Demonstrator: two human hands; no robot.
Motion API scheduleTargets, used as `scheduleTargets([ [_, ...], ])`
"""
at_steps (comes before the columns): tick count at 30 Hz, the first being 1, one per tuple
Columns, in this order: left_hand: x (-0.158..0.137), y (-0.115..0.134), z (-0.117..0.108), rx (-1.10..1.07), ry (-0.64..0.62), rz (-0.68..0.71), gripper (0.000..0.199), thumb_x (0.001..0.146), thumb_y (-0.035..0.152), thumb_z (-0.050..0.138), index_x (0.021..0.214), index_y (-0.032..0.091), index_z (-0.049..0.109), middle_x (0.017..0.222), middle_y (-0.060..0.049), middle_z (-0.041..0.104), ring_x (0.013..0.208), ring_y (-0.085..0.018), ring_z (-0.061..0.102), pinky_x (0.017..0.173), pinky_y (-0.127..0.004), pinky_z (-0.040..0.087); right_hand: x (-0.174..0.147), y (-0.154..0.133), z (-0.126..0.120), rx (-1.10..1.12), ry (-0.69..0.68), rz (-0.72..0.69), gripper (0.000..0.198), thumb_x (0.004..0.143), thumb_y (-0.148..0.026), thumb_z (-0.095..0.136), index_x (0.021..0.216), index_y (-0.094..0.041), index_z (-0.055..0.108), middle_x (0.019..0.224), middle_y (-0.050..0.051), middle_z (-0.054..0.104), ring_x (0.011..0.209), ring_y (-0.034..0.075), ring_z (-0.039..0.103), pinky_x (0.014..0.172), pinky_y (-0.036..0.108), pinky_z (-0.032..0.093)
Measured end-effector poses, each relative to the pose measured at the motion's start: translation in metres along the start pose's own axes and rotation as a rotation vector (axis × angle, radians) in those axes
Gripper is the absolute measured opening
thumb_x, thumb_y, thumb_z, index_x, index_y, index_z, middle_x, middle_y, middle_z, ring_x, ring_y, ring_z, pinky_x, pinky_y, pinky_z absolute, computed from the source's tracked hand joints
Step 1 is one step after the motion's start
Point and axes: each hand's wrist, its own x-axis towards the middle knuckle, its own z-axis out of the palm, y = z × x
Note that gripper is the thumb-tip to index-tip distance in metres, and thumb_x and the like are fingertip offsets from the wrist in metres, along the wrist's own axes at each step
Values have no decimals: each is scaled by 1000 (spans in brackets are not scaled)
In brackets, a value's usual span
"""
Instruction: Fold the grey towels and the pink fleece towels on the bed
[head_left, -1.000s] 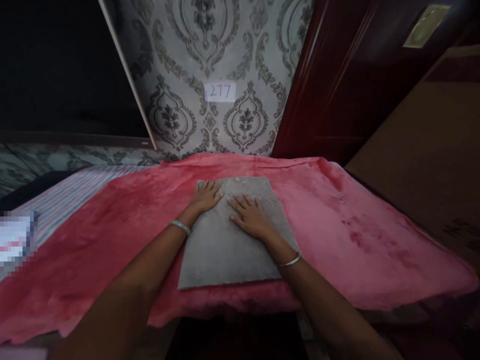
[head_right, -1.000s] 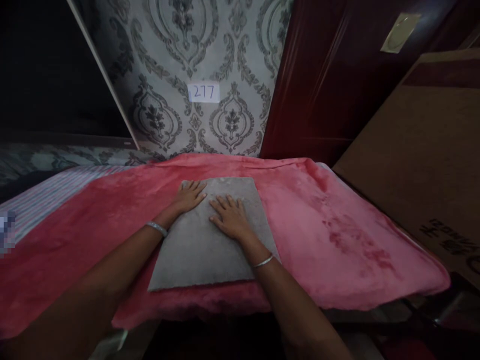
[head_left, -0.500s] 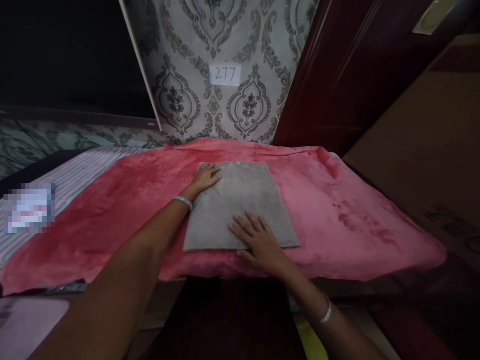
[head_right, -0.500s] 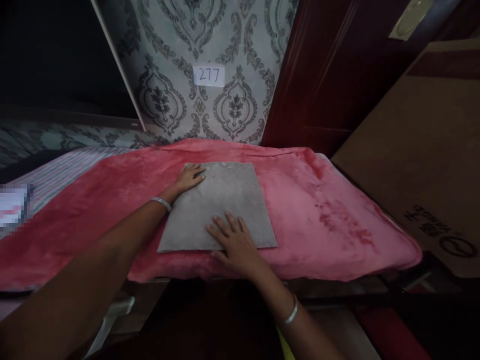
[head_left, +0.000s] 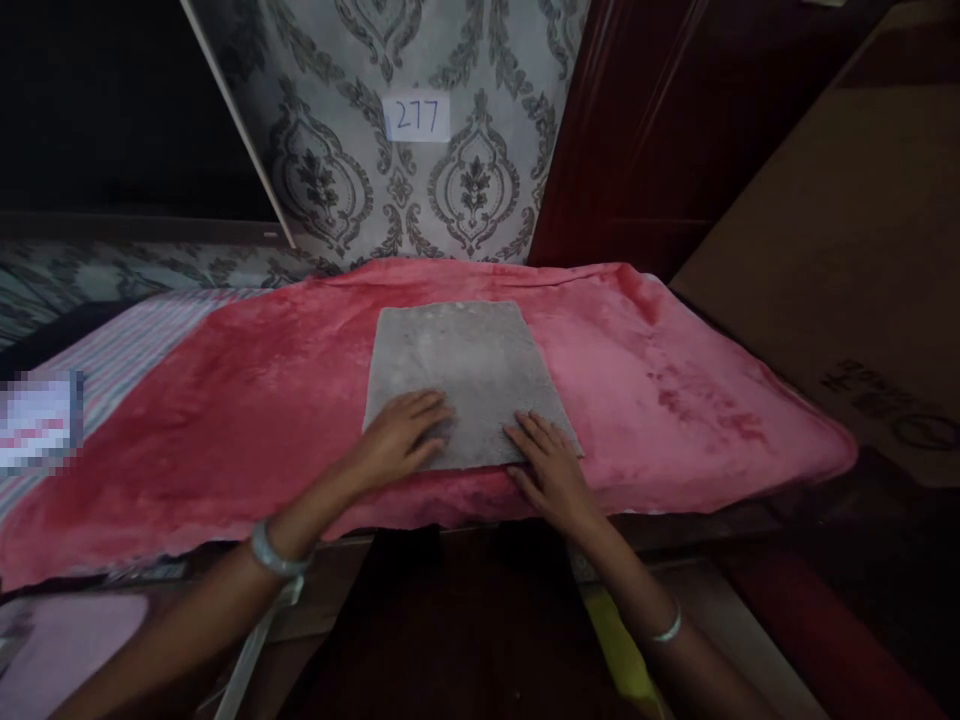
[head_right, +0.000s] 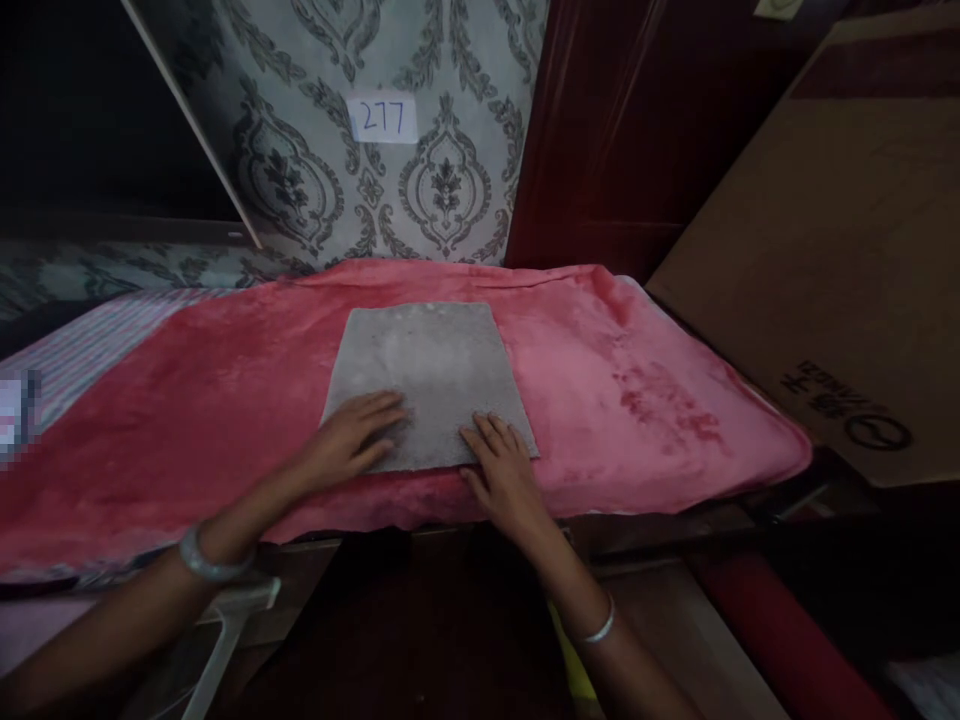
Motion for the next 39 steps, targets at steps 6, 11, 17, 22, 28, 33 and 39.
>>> scheduleTargets([
  [6,-11,49,25,93,64,88,53,91,27,63,142,19,54,153,-14,49,143,-34,42,116,-55,38,-4,-5,9,-74,45,-4,55,97,-28,49,151,-25,45,162,7,37,151,26,27,121,55,26],
  [11,-2,47,23,126,34,93,56,87,14,60,142,16,52,149,-15,53,140,-33,46,114,-51,42,-1,-5,2,-61,18,22,55,96,-28,51,150,-25,47,161,7,38,150,27,29,121,54,26],
  [17,-2,47,27,164,51,130,54,90,3,44,140,19,54,141,-13,59,138,-29,50,111,-48,46,6,-9,0,-34,10,42,56,91,-26,55,147,-24,51,158,10,44,147,29,34,119,55,28],
  [22,1,48,20,194,133,157,47,90,3,45,133,17,59,128,-14,67,124,-27,62,103,-43,52,13,-19,0,-59,57,-2,63,88,-21,56,150,-24,47,157,10,44,149,30,32,120,59,22],
  [28,11,55,3,109,119,109,44,90,6,46,130,17,60,120,-13,70,101,-25,70,87,-40,58,38,-36,-5,-103,42,-77,69,84,-13,56,151,-20,45,153,13,49,146,30,37,122,61,16],
  [33,6,52,11,131,191,140,46,87,3,48,128,18,61,122,-12,70,108,-25,68,93,-41,57,54,-46,4,-155,-29,-88,54,86,-9,54,139,-17,58,144,14,58,137,30,49,120,56,27],
  [39,-38,70,17,97,647,232,33,86,6,56,116,16,64,113,-13,72,105,-23,69,90,-38,59,66,-48,-1,-154,-127,-147,57,85,0,48,137,-18,61,144,14,58,135,26,52,111,44,42],
])
